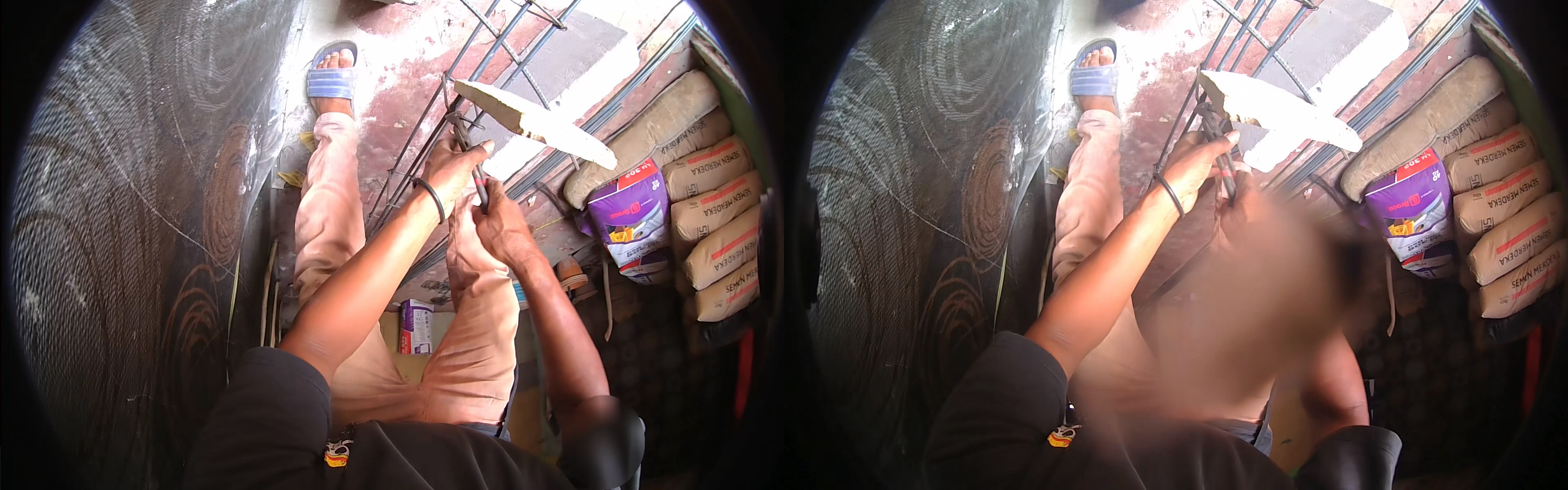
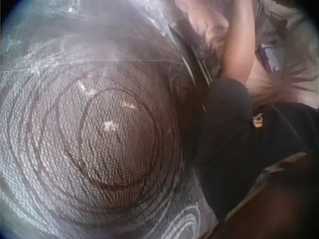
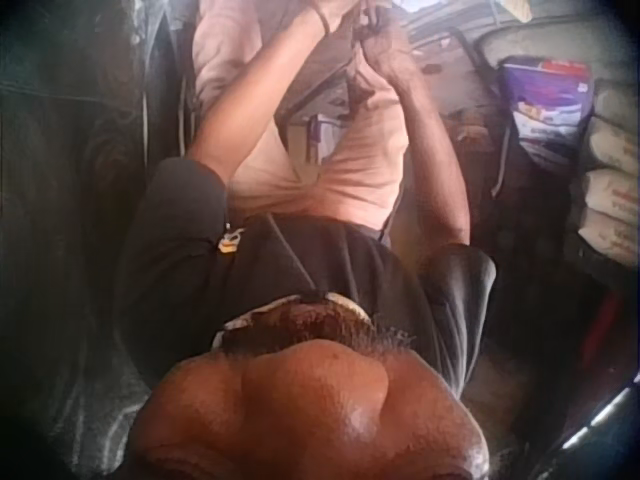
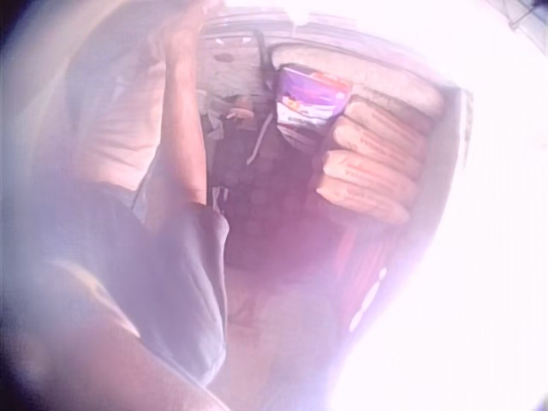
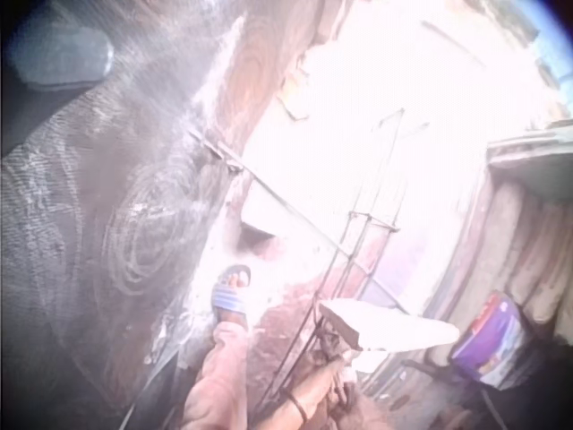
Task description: The person ties metal rebar rods together using wire and a pair of pliers, twisting the wire to secure the joints.
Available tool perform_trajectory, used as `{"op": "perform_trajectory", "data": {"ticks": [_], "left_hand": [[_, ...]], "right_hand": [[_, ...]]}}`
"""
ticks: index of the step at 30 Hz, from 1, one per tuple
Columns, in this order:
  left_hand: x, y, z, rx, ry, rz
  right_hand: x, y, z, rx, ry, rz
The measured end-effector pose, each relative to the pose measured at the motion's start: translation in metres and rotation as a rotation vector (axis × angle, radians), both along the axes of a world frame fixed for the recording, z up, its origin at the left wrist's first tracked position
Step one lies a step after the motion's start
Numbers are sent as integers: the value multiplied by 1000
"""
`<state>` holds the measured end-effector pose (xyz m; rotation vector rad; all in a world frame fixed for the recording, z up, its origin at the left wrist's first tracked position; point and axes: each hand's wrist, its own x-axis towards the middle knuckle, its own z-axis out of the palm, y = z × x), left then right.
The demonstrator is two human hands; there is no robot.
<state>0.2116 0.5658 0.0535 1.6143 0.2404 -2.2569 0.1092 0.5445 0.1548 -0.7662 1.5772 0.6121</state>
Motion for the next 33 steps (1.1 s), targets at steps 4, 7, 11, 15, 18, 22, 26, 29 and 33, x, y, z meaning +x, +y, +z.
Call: {"op": "perform_trajectory", "data": {"ticks": [4,7,11,15,18,22,26,29,33], "left_hand": [[13,-37,25,85,-111,-236],[21,-32,12,185,166,-38],[33,-26,-1,245,359,-68],[16,-29,-3,405,358,61],[-7,-12,-19,441,465,393],[-16,-1,-21,360,362,434],[-42,-6,-16,402,66,406],[-38,-4,-9,410,74,394],[2,0,6,475,264,367]], "right_hand": [[2,50,-18,304,-284,-1199],[13,61,-19,450,-819,-1980],[9,61,-16,456,-730,-1949],[-27,49,-22,628,-818,-1845],[-39,32,-14,602,-529,-1531],[-3,5,23,-233,77,144],[8,-2,17,-244,266,552],[-3,-10,11,-87,203,446],[-17,-2,4,339,-154,-857]]}}
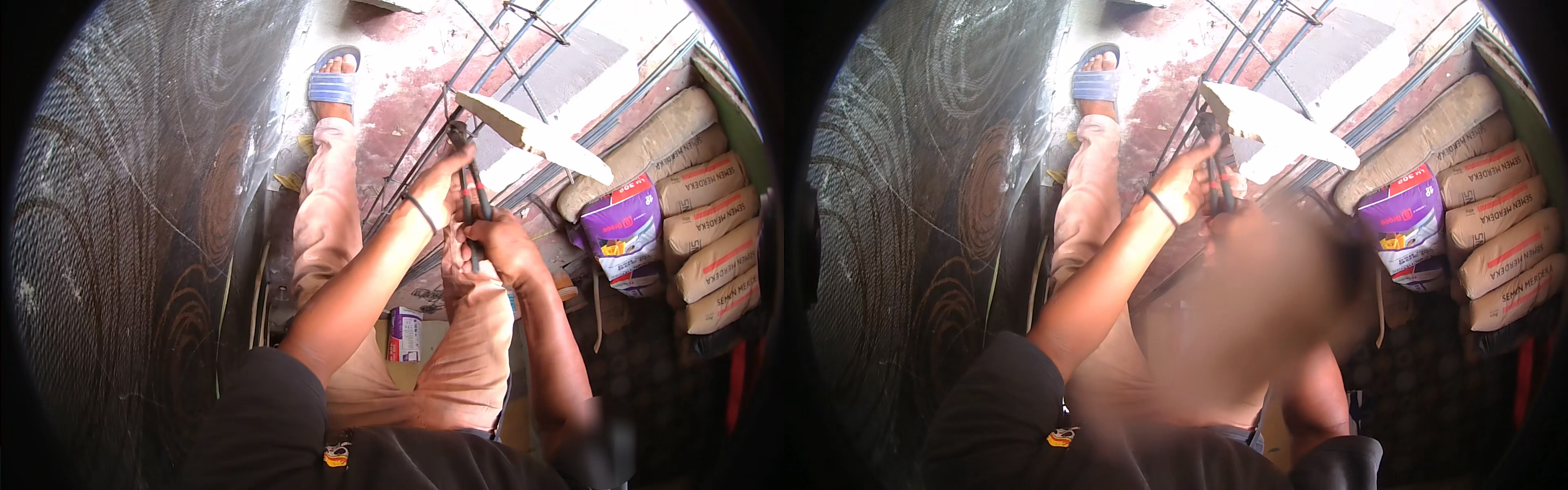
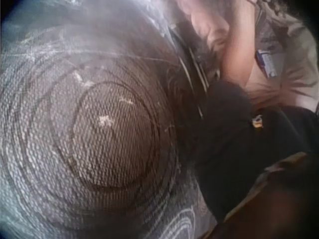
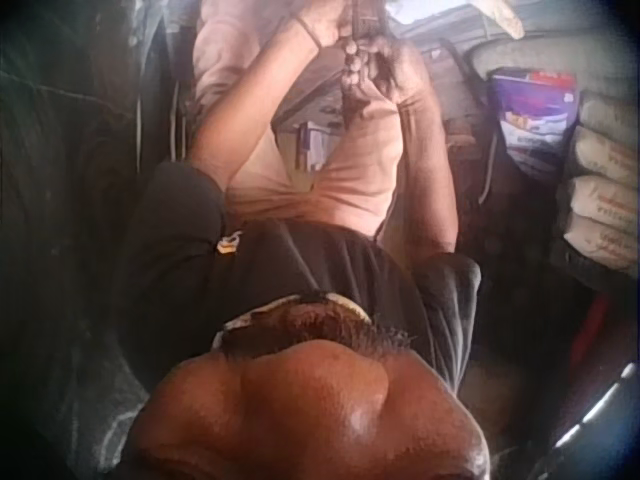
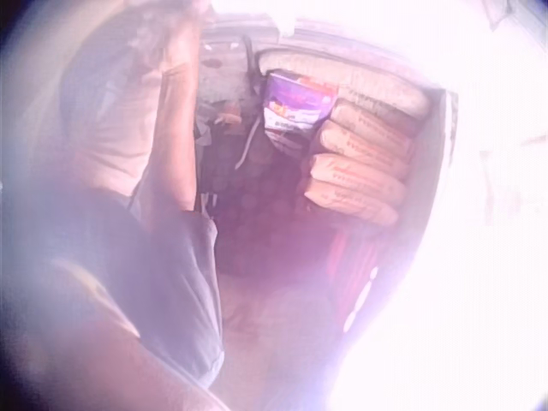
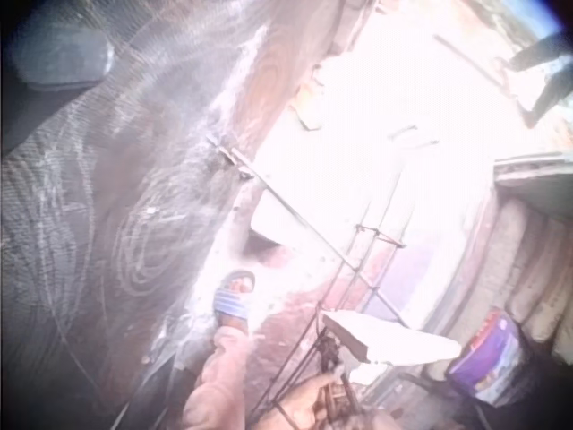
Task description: The person ties metal rebar rods together using wire and a pair of pliers, twisting the wire to secure the joints.
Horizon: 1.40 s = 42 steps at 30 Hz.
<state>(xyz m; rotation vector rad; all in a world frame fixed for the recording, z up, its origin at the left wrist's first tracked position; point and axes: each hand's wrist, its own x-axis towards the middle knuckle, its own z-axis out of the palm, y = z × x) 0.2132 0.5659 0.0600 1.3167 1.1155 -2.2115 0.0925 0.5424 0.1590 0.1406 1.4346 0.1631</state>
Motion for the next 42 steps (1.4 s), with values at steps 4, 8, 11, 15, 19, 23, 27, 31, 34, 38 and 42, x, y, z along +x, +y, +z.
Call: {"op": "perform_trajectory", "data": {"ticks": [4,8,11,15,19,23,27,31,34,38,42], "left_hand": [[-5,-14,5,-87,265,-55],[-8,-8,-1,-110,200,51],[-25,14,-9,-121,13,16],[-57,18,-14,-208,-156,-74],[-54,16,-19,-336,-140,-236],[-23,2,-6,-234,-60,-264],[-14,-3,-18,-130,138,-65],[-7,4,-24,-89,210,59],[-31,-2,-15,-109,-121,-155],[-10,-5,3,-80,34,-230],[11,-13,-1,-173,372,-106]], "right_hand": [[-5,23,2,162,-201,-795],[-21,10,5,-250,1,301],[20,-38,32,-443,118,1175],[2,10,-4,-392,345,1484],[-6,8,-14,-405,390,1397],[-24,21,-33,-416,136,1034],[-22,40,-21,319,-193,-626],[8,22,-5,-205,72,326],[10,47,0,-820,528,1424],[15,8,7,-65,154,449],[-14,42,0,187,-227,-901]]}}
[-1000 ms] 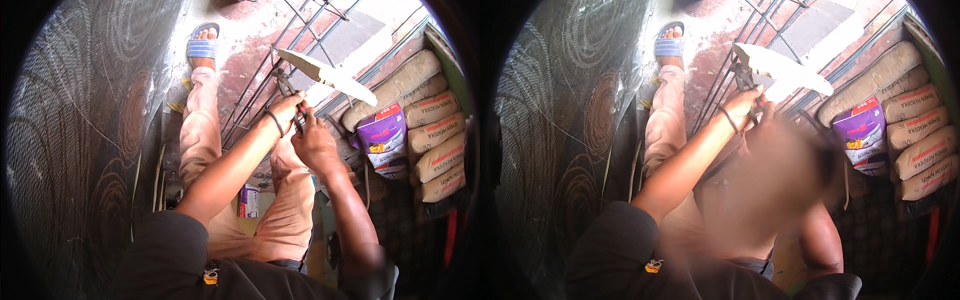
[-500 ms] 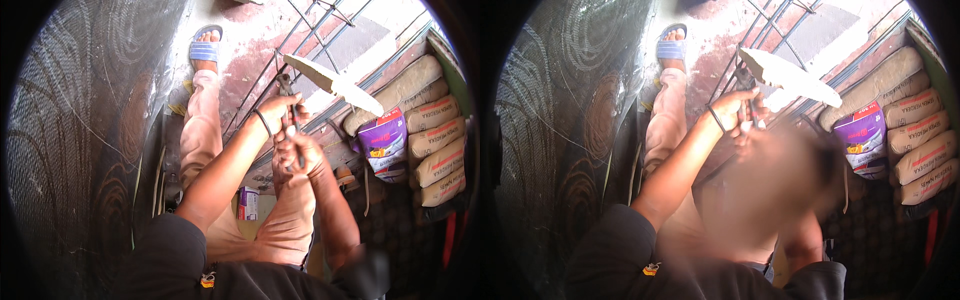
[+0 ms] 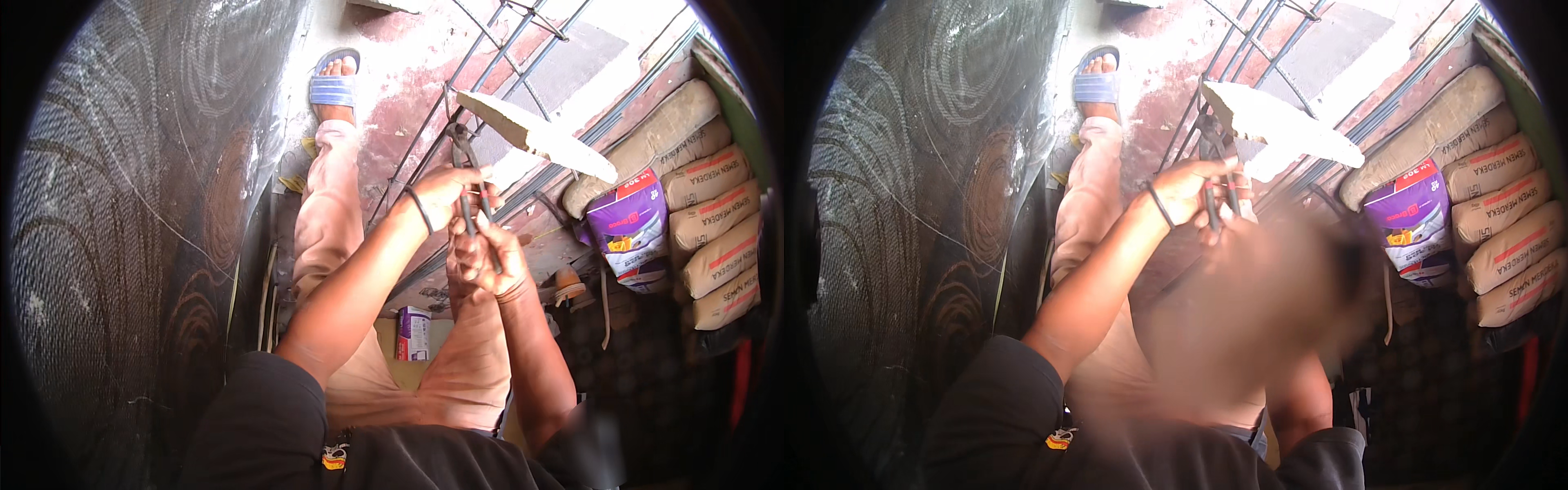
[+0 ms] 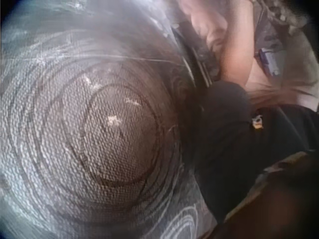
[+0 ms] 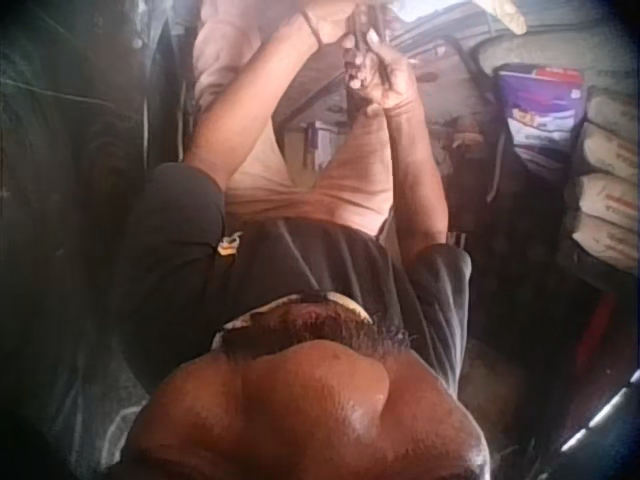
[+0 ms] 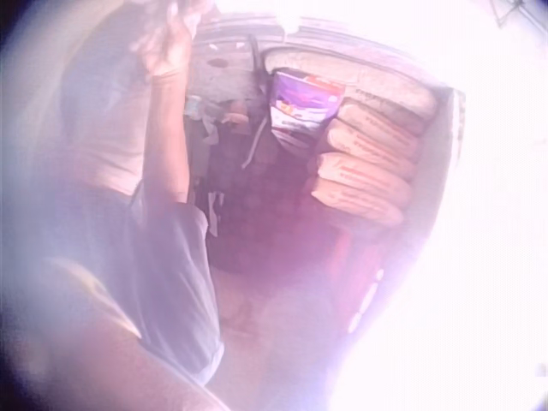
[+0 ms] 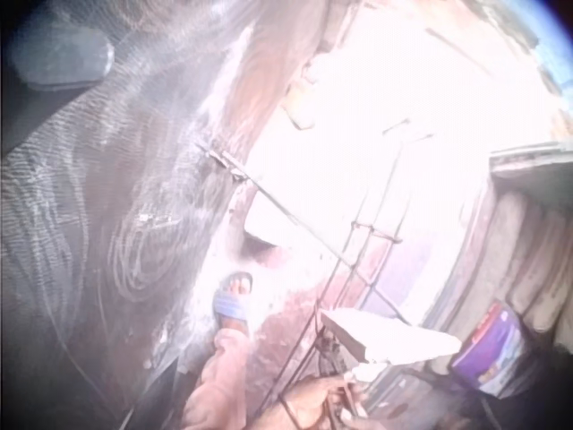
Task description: The person ties metal rebar rods together using wire and a pair of pliers, twisting the wire to secure the joints.
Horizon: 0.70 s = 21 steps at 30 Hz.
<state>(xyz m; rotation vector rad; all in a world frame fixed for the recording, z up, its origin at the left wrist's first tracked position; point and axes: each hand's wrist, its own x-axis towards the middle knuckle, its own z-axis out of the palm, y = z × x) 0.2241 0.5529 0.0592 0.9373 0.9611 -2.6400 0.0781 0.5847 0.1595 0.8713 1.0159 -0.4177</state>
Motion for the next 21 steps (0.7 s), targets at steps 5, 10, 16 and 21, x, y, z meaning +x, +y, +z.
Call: {"op": "perform_trajectory", "data": {"ticks": [5,10,16,21], "left_hand": [[-14,6,6,39,-316,-134],[-43,8,12,-8,-578,-59],[-33,14,3,-139,-523,-140],[-24,-1,-4,89,-279,-75]], "right_hand": [[27,-40,23,-392,475,1460],[36,-2,0,-630,1064,2071],[9,-6,-10,-409,640,1781],[6,21,-11,-24,86,124]]}}
